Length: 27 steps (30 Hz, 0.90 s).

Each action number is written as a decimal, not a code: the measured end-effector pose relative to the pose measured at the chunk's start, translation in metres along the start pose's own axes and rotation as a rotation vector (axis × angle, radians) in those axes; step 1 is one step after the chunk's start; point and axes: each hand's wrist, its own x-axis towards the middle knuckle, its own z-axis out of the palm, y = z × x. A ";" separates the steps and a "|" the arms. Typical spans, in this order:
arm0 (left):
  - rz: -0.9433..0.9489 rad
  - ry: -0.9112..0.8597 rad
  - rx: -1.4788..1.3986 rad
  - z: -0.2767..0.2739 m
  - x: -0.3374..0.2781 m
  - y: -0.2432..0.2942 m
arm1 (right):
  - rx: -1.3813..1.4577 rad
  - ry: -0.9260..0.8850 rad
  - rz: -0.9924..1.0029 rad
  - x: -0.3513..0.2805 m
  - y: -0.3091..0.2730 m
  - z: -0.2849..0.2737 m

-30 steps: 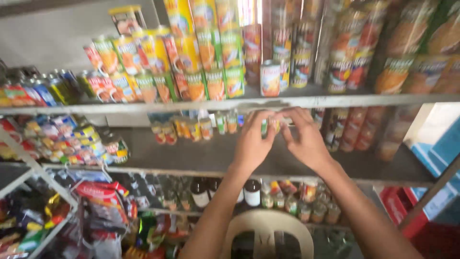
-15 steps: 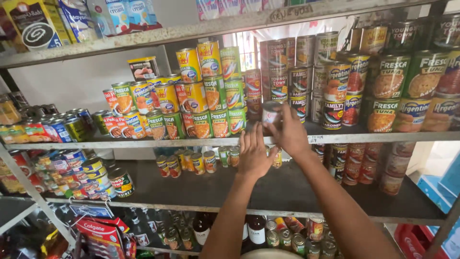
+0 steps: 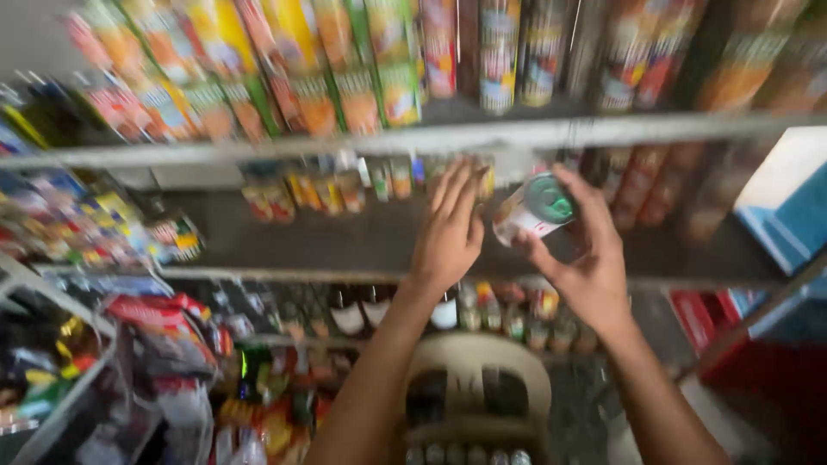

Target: Packing various canned goods from a shelf into a cardboard box.

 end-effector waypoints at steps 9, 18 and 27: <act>-0.610 -0.762 -0.660 0.092 -0.255 0.027 | -0.037 -0.473 0.799 -0.193 0.064 0.005; -0.881 -0.976 -0.808 0.129 -0.546 0.077 | -0.370 -0.933 1.152 -0.529 0.192 0.013; -1.052 -1.195 -0.577 0.145 -0.707 0.123 | -0.413 -0.908 1.118 -0.650 0.236 0.059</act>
